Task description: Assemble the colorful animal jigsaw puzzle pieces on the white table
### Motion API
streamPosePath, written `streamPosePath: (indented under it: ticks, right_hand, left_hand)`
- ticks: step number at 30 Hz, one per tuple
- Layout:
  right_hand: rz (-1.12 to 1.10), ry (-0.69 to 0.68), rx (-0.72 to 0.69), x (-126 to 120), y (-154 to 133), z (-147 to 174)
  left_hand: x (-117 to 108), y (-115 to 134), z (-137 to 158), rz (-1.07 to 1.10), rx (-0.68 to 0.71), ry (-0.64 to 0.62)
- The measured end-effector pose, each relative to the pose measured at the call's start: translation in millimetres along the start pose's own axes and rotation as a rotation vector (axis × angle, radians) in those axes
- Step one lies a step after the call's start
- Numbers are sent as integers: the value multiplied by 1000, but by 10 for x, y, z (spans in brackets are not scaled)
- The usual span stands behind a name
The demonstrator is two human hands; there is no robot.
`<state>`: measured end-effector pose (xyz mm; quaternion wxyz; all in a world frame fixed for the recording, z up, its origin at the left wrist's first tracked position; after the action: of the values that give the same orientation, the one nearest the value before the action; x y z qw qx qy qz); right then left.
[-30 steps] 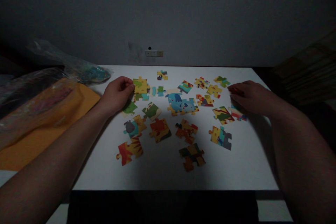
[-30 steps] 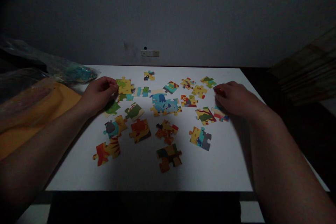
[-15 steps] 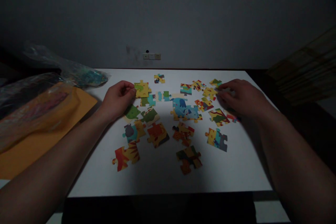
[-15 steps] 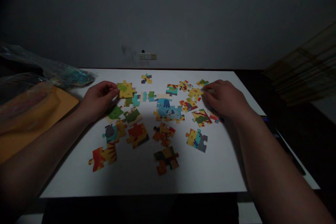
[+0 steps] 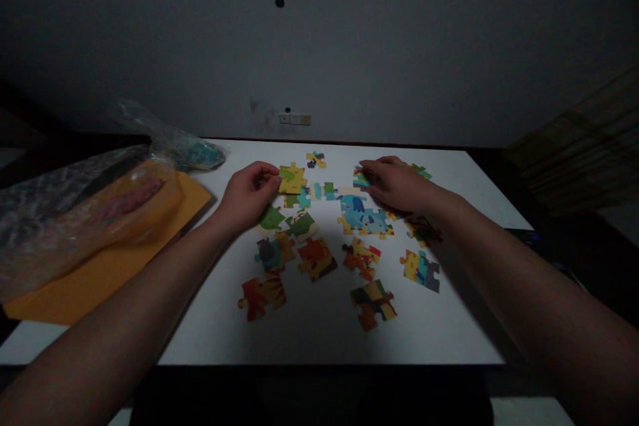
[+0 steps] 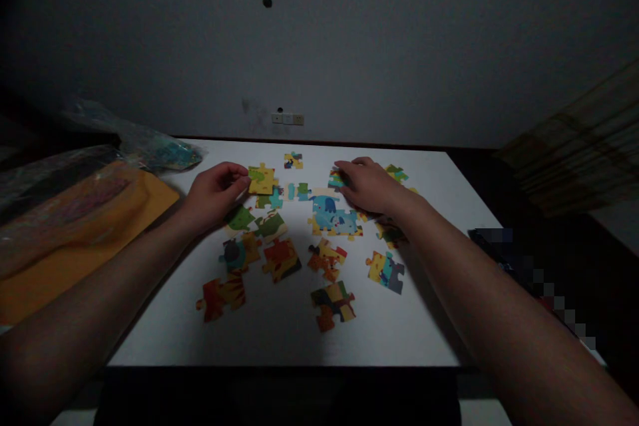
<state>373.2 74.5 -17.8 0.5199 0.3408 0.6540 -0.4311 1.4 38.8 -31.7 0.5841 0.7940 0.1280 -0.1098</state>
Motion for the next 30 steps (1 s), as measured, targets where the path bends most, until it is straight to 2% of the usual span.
streamPosePath:
  ticks: [4, 7, 10, 13, 16, 19, 23, 30]
  right_hand:
    - [10, -61, 86, -33, -33, -164]
    - [-68, -31, 126, -171, -52, -185]
    - [-291, 55, 141, -342, -179, -42]
    - [-671, 177, 256, -404, -457, 203]
    - [-1041, 100, 329, -259, -809, 389]
    - [-1268, -4, 340, -53, -1067, 460]
    - [-1381, -41, 387, 104, -1211, 508]
    - [-1450, -5, 408, 136, -1335, 595]
  left_hand:
    - [29, 48, 12, 68, -1, -24]
    - [41, 50, 1, 114, -9, -11]
    - [60, 57, -1, 181, -45, 4]
    - [101, 98, 28, 274, -86, -17]
    - [158, 176, 90, 349, -109, -67]
    - [216, 280, 173, 386, -132, -117]
    - [261, 434, 275, 403, -134, -154]
    - [253, 523, 341, 432, -133, -151]
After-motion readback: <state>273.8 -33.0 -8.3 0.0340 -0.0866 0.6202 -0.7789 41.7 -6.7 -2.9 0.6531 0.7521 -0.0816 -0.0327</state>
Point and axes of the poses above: each hand's wrist, its own z-axis away from the middle knuckle, its own x-axis out of the palm, y = z × x, the point moved 2 cm from there along -z, towards the middle knuckle, and after that the axes turned 7 degrees about x, right-handed, at the moved point
